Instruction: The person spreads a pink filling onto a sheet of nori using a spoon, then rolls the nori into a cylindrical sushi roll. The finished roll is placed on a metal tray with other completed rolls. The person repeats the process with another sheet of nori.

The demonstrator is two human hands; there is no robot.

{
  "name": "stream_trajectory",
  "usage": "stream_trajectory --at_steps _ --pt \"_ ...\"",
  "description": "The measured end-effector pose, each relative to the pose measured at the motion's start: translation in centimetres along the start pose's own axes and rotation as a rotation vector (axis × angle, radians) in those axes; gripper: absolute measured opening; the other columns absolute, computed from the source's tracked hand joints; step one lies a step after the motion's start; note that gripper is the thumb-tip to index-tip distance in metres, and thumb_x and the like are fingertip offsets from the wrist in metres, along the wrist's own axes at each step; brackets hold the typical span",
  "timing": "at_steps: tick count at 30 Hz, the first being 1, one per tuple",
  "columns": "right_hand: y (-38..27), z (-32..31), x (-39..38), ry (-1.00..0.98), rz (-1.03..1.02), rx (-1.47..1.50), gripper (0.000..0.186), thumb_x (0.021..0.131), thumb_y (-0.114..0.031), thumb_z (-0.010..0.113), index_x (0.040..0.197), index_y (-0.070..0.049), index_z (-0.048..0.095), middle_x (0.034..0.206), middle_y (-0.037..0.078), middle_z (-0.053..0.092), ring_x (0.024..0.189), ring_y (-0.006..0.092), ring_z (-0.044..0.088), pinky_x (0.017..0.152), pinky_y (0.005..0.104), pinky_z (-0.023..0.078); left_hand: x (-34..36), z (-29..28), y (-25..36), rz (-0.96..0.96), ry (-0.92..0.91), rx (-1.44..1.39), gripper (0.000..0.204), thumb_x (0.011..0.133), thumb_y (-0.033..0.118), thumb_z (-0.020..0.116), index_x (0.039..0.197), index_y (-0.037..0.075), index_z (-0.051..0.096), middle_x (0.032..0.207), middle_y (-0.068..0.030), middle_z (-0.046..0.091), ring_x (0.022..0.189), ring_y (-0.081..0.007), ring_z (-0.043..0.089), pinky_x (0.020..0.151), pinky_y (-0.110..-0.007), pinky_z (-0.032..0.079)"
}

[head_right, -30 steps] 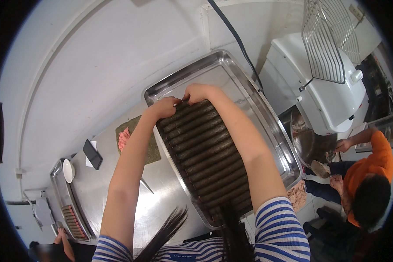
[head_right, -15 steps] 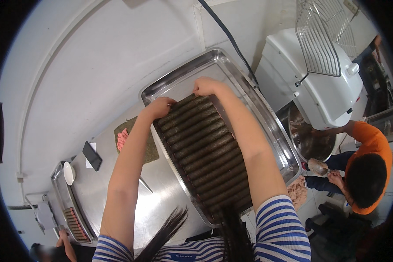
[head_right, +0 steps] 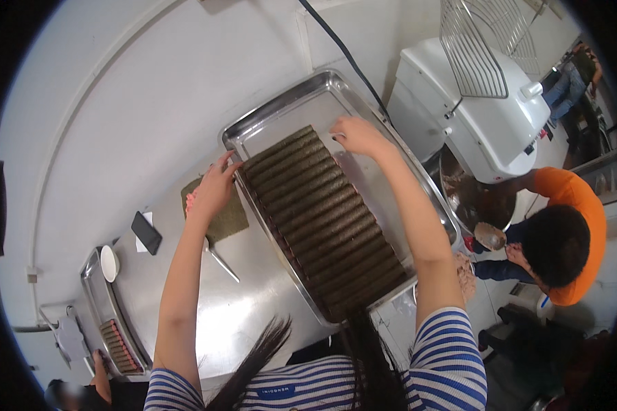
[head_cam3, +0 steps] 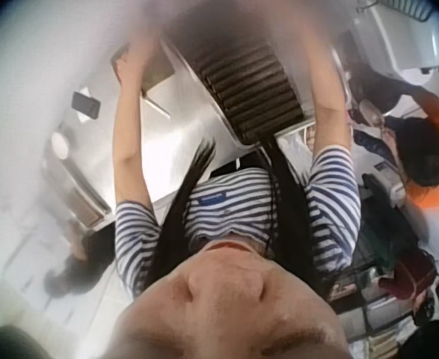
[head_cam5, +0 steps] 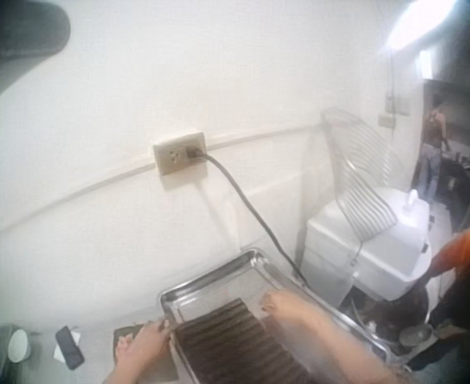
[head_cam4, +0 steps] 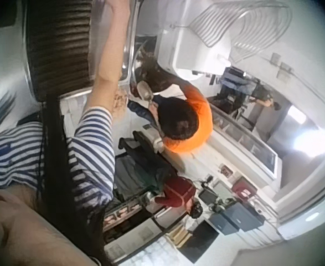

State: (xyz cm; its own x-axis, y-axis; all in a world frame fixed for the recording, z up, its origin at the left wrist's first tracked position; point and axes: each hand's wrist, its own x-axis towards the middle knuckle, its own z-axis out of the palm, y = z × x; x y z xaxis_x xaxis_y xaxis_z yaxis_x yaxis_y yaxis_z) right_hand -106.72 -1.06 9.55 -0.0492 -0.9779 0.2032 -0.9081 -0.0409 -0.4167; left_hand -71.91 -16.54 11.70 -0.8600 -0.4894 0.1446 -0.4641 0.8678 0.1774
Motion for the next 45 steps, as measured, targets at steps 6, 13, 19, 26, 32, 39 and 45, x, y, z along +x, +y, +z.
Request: stream_trajectory --at_steps 6,13,19,26,32,39,45 --pt "-8.6 -2.6 -16.8 -0.061 0.135 0.162 0.029 0.074 0.002 0.056 0.101 -0.003 0.068 0.103 0.012 0.062 0.095 0.0327 0.060 0.085 0.0391 0.049 -17.4 0.6 4.4 -0.118 0.140 -0.234 0.047 0.079 -0.007 0.053 0.124 0.005 0.051 0.141 -0.0180 0.038 0.117 -0.0342 0.050 0.099 -0.045 0.040" --pt "-18.4 0.9 -27.8 -0.021 0.203 0.197 0.038 0.066 0.008 0.053 0.100 0.000 0.067 0.106 0.013 0.060 0.101 0.0311 0.057 0.090 0.0381 0.047 -36.4 3.8 10.3 -0.266 0.061 -0.339 0.049 0.080 0.000 0.053 0.128 0.004 0.045 0.142 -0.0238 0.032 0.122 -0.0389 0.045 0.103 -0.048 0.035" --pt "-22.2 3.2 -30.7 0.016 0.213 0.096 0.038 0.066 0.006 0.054 0.100 -0.003 0.068 0.104 0.010 0.059 0.100 0.0287 0.056 0.090 0.0376 0.046 -39.5 5.2 12.6 -0.240 0.053 -0.224 0.057 0.080 0.008 0.056 0.134 0.003 0.039 0.143 -0.0251 0.031 0.133 -0.0384 0.033 0.109 -0.052 0.025" --pt "-23.3 5.9 -31.4 0.139 0.147 -0.030 0.028 0.070 -0.003 0.057 0.096 -0.005 0.068 0.102 0.007 0.058 0.100 0.0264 0.055 0.088 0.0378 0.044 -39.3 4.7 13.7 -0.289 0.073 -0.291 0.057 0.079 0.002 0.056 0.133 -0.002 0.038 0.145 -0.0254 0.027 0.132 -0.0416 0.030 0.110 -0.051 0.023" --pt "-21.8 7.6 -32.2 0.142 0.118 0.036 0.028 0.070 -0.005 0.057 0.096 -0.004 0.067 0.101 0.008 0.058 0.101 0.0262 0.055 0.090 0.0375 0.042 -38.7 4.6 14.2 -0.314 0.012 -0.106 0.053 0.083 0.010 0.051 0.134 -0.001 0.038 0.144 -0.0240 0.031 0.132 -0.0396 0.032 0.111 -0.052 0.019" --pt "-21.9 8.2 -28.0 0.256 -0.068 0.291 0.022 0.075 -0.010 0.056 0.093 -0.005 0.066 0.098 0.008 0.056 0.099 0.0254 0.054 0.088 0.0375 0.043 -38.9 6.4 15.0 -0.428 0.070 -0.002 0.050 0.085 0.011 0.046 0.133 -0.001 0.040 0.142 -0.0239 0.036 0.130 -0.0388 0.035 0.110 -0.050 0.021" --pt "-26.9 11.0 -19.4 0.137 -0.108 0.634 0.015 0.079 -0.007 0.057 0.091 -0.004 0.066 0.094 0.009 0.058 0.092 0.0294 0.057 0.077 0.0424 0.049 -36.1 7.2 19.2 -0.675 0.150 -0.041 0.051 0.082 0.005 0.049 0.132 -0.002 0.040 0.140 -0.0265 0.036 0.128 -0.0426 0.035 0.108 -0.053 0.025"
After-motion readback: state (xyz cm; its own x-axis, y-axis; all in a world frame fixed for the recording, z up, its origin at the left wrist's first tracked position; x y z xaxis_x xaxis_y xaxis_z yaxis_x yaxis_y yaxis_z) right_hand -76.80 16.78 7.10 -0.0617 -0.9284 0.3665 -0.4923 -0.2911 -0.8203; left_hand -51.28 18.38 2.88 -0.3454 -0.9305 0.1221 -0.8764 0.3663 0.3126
